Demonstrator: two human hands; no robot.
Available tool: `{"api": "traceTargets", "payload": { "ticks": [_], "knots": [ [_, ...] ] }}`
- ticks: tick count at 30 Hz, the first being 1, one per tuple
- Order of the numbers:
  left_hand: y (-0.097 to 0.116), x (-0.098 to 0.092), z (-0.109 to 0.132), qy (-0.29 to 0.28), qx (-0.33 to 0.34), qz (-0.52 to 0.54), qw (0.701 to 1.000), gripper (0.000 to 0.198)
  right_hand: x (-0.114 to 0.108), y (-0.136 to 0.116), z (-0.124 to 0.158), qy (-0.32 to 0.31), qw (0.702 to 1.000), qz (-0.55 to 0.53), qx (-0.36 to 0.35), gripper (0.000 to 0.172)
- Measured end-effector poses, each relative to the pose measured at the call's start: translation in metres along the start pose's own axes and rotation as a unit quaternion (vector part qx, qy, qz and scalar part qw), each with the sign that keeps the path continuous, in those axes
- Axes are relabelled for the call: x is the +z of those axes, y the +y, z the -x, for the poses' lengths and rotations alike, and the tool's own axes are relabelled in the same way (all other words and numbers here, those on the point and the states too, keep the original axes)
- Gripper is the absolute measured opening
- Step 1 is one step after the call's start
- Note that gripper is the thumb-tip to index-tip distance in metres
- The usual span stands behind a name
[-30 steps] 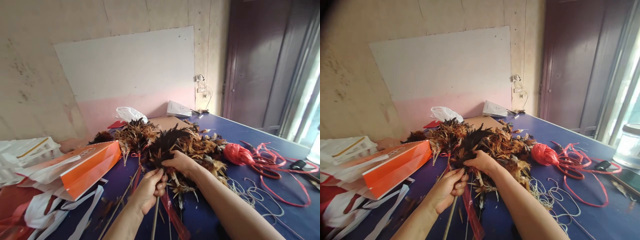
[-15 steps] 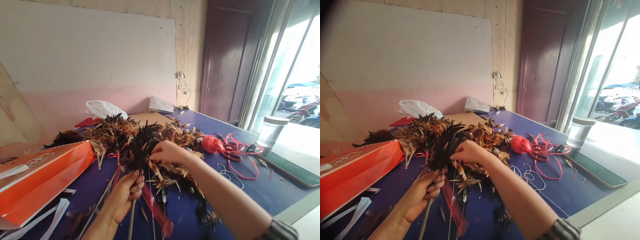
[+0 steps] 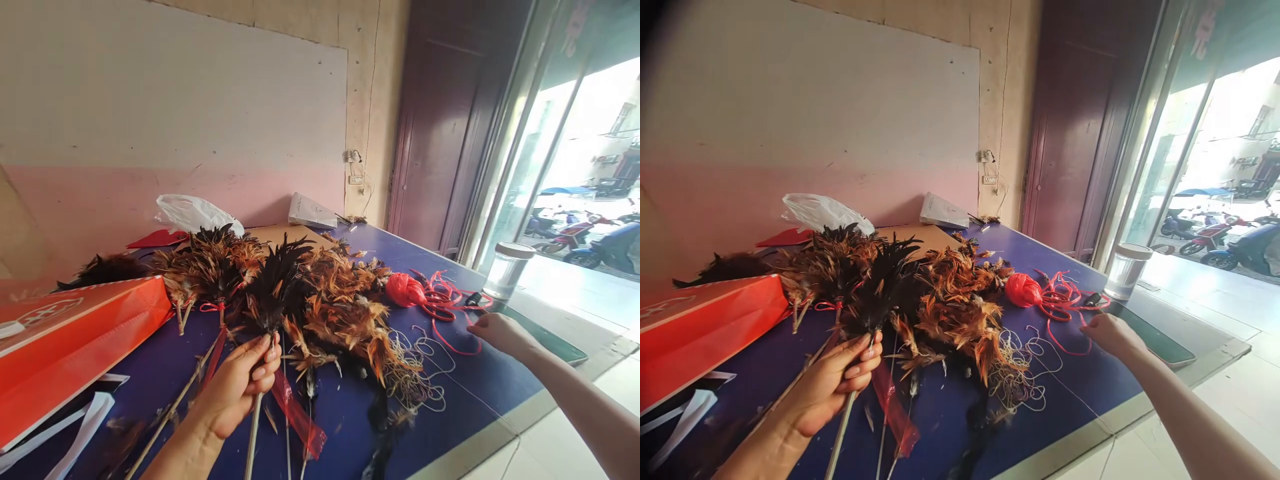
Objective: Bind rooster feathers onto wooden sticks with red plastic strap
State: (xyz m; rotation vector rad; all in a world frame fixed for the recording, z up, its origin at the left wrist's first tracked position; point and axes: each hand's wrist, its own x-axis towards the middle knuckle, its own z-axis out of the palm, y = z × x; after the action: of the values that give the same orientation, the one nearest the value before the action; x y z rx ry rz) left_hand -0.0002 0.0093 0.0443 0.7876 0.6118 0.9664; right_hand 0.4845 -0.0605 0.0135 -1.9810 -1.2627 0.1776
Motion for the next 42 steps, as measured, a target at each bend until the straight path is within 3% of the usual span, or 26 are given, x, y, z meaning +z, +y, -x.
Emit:
{"api": "traceTargets", "payload": {
  "ticks": [3, 6, 10, 14, 17, 20, 27, 31, 37, 42],
  "knots": [
    [-0.002, 0.001, 0.0, -0.002, -0.009, 0.002, 1.0, 0.006, 0.009, -0.039, 0.017, -0.012, 0.994, -0.105, 0.033, 0.032],
    [-0.003, 0.001, 0.0, 0.011, -0.003, 0.001, 1.0, 0.005, 0.026, -0.125, 0.047, -0.017, 0.974, -0.216, -0.068, 0.031],
    [-0.008, 0.001, 0.001, 0.075, -0.005, -0.024, 0.997, 0.004, 0.066, -0.233, 0.098, -0.141, 0.93, -0.247, -0.232, 0.013],
    [-0.01, 0.002, 0.001, 0.051, 0.029, -0.043, 0.997, 0.007, 0.113, -0.282, 0.133, -0.253, 0.878, -0.19, -0.358, 0.015],
    [-0.008, 0.001, 0.001, 0.041, 0.04, -0.022, 0.998, 0.011, 0.138, -0.291, 0.144, -0.288, 0.864, -0.137, -0.39, 0.014],
    [-0.003, -0.001, 0.003, 0.007, 0.024, 0.011, 1.0, 0.012, 0.148, -0.292, 0.146, -0.298, 0.861, -0.107, -0.398, 0.014],
    [0.003, -0.004, 0.007, -0.074, 0.031, 0.071, 0.994, 0.012, 0.142, -0.289, 0.144, -0.326, 0.863, -0.111, -0.369, 0.016],
    [0.006, -0.005, 0.008, -0.088, 0.03, 0.135, 0.987, 0.009, 0.139, -0.283, 0.144, -0.337, 0.86, -0.142, -0.357, 0.017],
    [0.008, -0.004, 0.01, -0.097, 0.026, 0.147, 0.984, 0.01, 0.139, -0.278, 0.136, -0.347, 0.868, -0.172, -0.31, 0.019],
    [0.013, -0.004, 0.013, -0.107, 0.037, 0.201, 0.973, 0.015, 0.131, -0.282, 0.148, -0.404, 0.843, -0.17, -0.314, 0.023]
  ]
}}
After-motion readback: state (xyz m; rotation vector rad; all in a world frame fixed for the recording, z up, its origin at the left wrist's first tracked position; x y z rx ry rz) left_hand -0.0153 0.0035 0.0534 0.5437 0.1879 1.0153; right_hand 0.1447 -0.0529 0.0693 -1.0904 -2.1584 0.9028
